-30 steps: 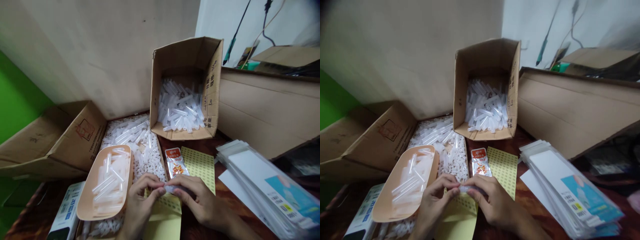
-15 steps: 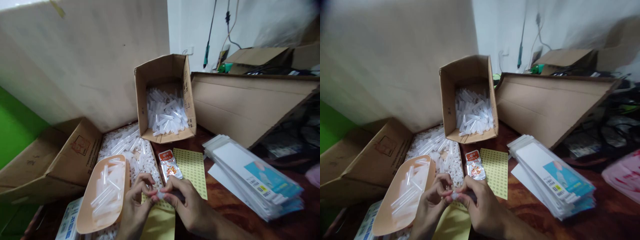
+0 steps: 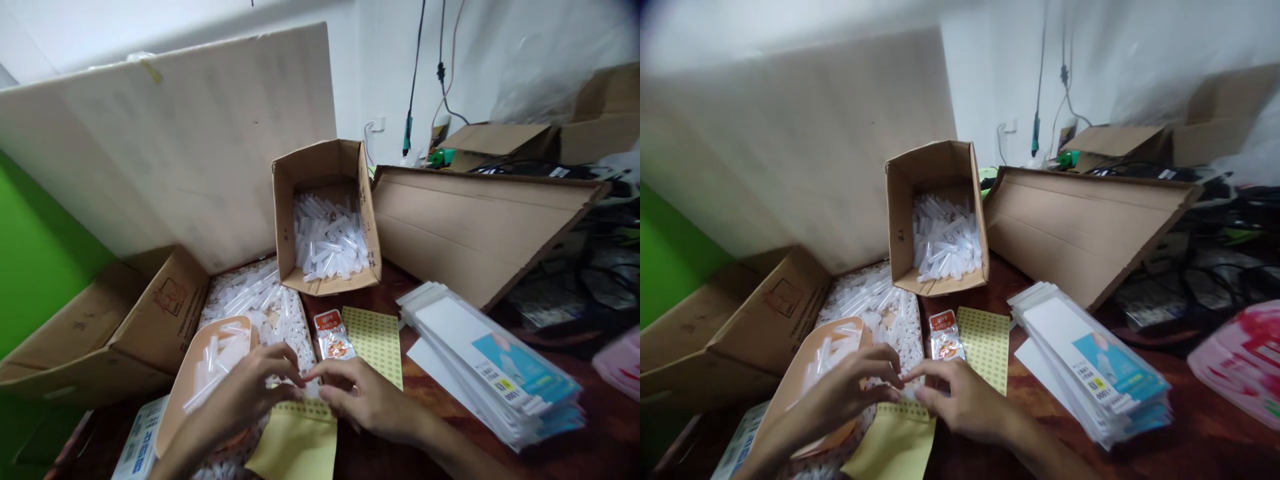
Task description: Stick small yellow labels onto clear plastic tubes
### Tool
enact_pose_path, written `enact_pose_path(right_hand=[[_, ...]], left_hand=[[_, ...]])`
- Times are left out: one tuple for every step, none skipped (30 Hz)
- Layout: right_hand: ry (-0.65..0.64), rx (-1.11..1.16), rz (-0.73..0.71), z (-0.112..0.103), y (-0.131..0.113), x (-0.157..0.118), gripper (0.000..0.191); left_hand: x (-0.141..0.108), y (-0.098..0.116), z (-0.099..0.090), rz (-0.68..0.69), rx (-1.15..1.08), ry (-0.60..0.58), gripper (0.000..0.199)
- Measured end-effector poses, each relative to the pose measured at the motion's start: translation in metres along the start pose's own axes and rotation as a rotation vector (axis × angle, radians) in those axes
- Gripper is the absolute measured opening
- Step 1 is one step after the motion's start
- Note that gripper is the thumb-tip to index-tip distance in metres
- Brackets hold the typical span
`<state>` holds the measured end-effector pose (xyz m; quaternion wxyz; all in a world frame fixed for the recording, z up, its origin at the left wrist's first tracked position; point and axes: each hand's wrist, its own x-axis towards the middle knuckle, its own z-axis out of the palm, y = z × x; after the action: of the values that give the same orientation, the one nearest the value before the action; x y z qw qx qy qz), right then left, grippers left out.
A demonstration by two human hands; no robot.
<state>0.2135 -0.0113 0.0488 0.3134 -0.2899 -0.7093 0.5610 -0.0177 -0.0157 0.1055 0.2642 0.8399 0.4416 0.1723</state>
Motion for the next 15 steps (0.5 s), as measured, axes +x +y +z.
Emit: enact_pose_path(right_hand=[[0.015,-0.034,-0.013,-0.002,0.001,0.001,0.024],[0.048,-0.057,-0.029,-0.004,0.002,0.002,0.025],[0.088,-0.069,-0.042,-0.005,0.004,0.003,0.025],[0.125,-0.074,-0.052,-0.007,0.005,0.004,0.024],[0.158,-0.075,-0.055,-0.008,0.006,0.005,0.022],[0.191,-0.073,-0.055,-0.009,0.007,0.006,0.021],[0.219,-0.072,-0.052,-0.010,0.008,0.007,0.020],[0.247,-0.072,-0.050,-0.012,0.009,0.007,0.019],[0.276,-0.074,-0.051,-0.013,0.009,0.008,0.018],[0.304,-0.078,-0.057,-0.014,0.010,0.008,0.016],[0.330,-0.081,-0.066,-0.015,0.010,0.008,0.013],[0.352,-0.082,-0.071,-0.015,0.010,0.009,0.011],[0.372,-0.081,-0.072,-0.016,0.010,0.009,0.009],[0.387,-0.078,-0.070,-0.016,0.010,0.009,0.008],[0.393,-0.076,-0.067,-0.015,0.010,0.009,0.007]], left_hand=[[0.008,-0.008,-0.013,-0.050,0.160,-0.037,0.010],[0.018,-0.017,-0.025,-0.097,0.234,-0.008,0.013],[0.030,-0.028,-0.035,-0.134,0.283,0.017,0.015],[0.042,-0.040,-0.043,-0.166,0.329,0.036,0.016],[0.056,-0.052,-0.047,-0.194,0.367,0.035,0.014],[0.069,-0.063,-0.050,-0.219,0.395,0.022,0.012],[0.080,-0.074,-0.049,-0.245,0.419,0.001,0.017],[0.091,-0.083,-0.047,-0.267,0.440,-0.016,0.024],[0.099,-0.091,-0.043,-0.285,0.457,-0.035,0.029],[0.105,-0.097,-0.038,-0.300,0.473,-0.051,0.032],[0.110,-0.101,-0.033,-0.311,0.485,-0.063,0.033],[0.112,-0.105,-0.028,-0.318,0.494,-0.072,0.033],[0.113,-0.108,-0.023,-0.323,0.499,-0.076,0.034],[0.114,-0.110,-0.020,-0.326,0.501,-0.076,0.034],[0.114,-0.112,-0.017,-0.329,0.498,-0.075,0.035]])
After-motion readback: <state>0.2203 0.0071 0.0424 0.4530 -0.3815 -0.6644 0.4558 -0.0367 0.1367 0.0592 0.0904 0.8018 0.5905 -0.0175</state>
